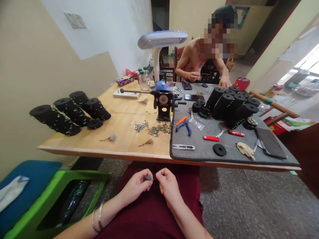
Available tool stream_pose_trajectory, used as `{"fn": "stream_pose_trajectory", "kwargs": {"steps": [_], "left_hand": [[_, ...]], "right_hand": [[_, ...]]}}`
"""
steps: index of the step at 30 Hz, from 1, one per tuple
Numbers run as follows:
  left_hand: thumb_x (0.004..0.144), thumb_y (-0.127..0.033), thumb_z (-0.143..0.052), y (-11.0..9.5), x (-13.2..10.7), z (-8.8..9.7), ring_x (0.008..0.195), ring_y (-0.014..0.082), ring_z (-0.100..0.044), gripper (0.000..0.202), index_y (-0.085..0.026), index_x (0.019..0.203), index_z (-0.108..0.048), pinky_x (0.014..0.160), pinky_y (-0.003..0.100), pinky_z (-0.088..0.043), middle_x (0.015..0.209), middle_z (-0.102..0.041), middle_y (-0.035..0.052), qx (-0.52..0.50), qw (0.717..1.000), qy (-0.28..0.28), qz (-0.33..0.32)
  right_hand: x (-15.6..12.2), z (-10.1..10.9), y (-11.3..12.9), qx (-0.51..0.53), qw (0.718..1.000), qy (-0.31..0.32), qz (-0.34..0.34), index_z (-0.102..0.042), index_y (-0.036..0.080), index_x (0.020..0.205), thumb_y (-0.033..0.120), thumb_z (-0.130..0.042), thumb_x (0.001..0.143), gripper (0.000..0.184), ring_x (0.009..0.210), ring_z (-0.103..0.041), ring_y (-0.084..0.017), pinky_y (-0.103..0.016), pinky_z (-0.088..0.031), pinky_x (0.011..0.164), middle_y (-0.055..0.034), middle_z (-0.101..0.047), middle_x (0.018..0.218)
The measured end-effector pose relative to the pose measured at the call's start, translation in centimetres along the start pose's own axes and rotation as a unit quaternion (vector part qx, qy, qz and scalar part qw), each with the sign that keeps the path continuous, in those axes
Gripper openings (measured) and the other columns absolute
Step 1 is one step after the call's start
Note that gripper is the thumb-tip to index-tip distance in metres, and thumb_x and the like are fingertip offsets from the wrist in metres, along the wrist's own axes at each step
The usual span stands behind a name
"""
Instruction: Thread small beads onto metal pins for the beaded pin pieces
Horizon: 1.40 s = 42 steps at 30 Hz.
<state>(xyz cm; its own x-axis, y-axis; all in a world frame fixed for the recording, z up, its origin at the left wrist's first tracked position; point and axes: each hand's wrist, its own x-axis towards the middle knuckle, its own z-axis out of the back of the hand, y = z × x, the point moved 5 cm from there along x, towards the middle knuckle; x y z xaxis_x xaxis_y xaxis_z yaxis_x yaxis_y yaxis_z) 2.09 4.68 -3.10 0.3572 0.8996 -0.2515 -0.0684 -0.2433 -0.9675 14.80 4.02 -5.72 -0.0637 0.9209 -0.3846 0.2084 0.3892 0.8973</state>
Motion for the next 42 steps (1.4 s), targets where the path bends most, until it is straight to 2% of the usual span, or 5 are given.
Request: {"fn": "stream_pose_trajectory", "kwargs": {"steps": [8, 21, 30, 37, 42], "left_hand": [[0.072, -0.016, -0.055, -0.1, 0.1, 0.4, 0.063, 0.0124, -0.048, 0.004, -0.016, 0.068, -0.055, 0.063, 0.024, -0.040, 0.065, -0.054, -0.0017, 0.062, 0.997, -0.031, -0.044], [0.073, -0.024, -0.061, -1.0, -0.1, 0.7, 0.055, 0.0113, -0.045, 0.010, -0.015, 0.069, -0.064, 0.056, 0.023, -0.035, 0.059, -0.055, -0.0017, 0.116, 0.991, -0.067, -0.027], [0.076, -0.026, -0.058, -0.1, -0.1, 1.0, 0.053, 0.0091, -0.042, 0.013, -0.017, 0.085, -0.057, 0.052, 0.021, -0.034, 0.061, -0.047, -0.0052, -0.017, 0.998, -0.055, 0.006], [0.078, -0.029, -0.056, -0.1, 0.1, 1.8, 0.053, 0.0099, -0.042, 0.011, -0.018, 0.080, -0.055, 0.053, 0.022, -0.034, 0.058, -0.045, -0.0057, 0.000, 0.992, -0.121, -0.024], [0.075, -0.031, -0.057, 0.4, 0.4, 3.1, 0.046, 0.0079, -0.035, 0.014, -0.018, 0.078, -0.053, 0.048, 0.020, -0.028, 0.050, -0.037, -0.0088, -0.104, 0.982, -0.159, 0.011]], "right_hand": [[0.1, -0.2, -0.1, -0.009, 1.000, 0.004, 0.011, -0.047, 0.019, 0.069, 0.045, -0.062, 0.074, 0.030, 0.031, -0.019, -0.003, -0.019, -0.011, 0.036, 0.0137, -0.033, 0.036], [-0.3, -0.7, 0.3, 0.027, 0.999, 0.029, -0.021, -0.045, 0.020, 0.070, 0.045, -0.064, 0.071, 0.032, 0.037, -0.019, -0.004, -0.019, -0.011, 0.039, 0.0132, -0.030, 0.042], [-0.6, -0.8, 0.5, -0.074, 0.995, 0.071, -0.015, -0.050, 0.017, 0.059, 0.030, -0.063, 0.064, 0.019, 0.044, -0.024, -0.006, -0.021, -0.016, 0.045, 0.0084, -0.038, 0.046], [-0.6, -0.6, 0.2, -0.080, 0.995, 0.050, -0.023, -0.045, 0.020, 0.057, 0.022, -0.050, 0.061, 0.006, 0.041, -0.024, -0.006, -0.020, -0.015, 0.042, 0.0093, -0.035, 0.043], [-0.6, 0.0, -0.2, -0.020, 0.999, 0.029, -0.022, -0.043, 0.021, 0.061, 0.024, -0.052, 0.065, 0.010, 0.036, -0.020, -0.005, -0.019, -0.012, 0.039, 0.0120, -0.030, 0.038]]}}
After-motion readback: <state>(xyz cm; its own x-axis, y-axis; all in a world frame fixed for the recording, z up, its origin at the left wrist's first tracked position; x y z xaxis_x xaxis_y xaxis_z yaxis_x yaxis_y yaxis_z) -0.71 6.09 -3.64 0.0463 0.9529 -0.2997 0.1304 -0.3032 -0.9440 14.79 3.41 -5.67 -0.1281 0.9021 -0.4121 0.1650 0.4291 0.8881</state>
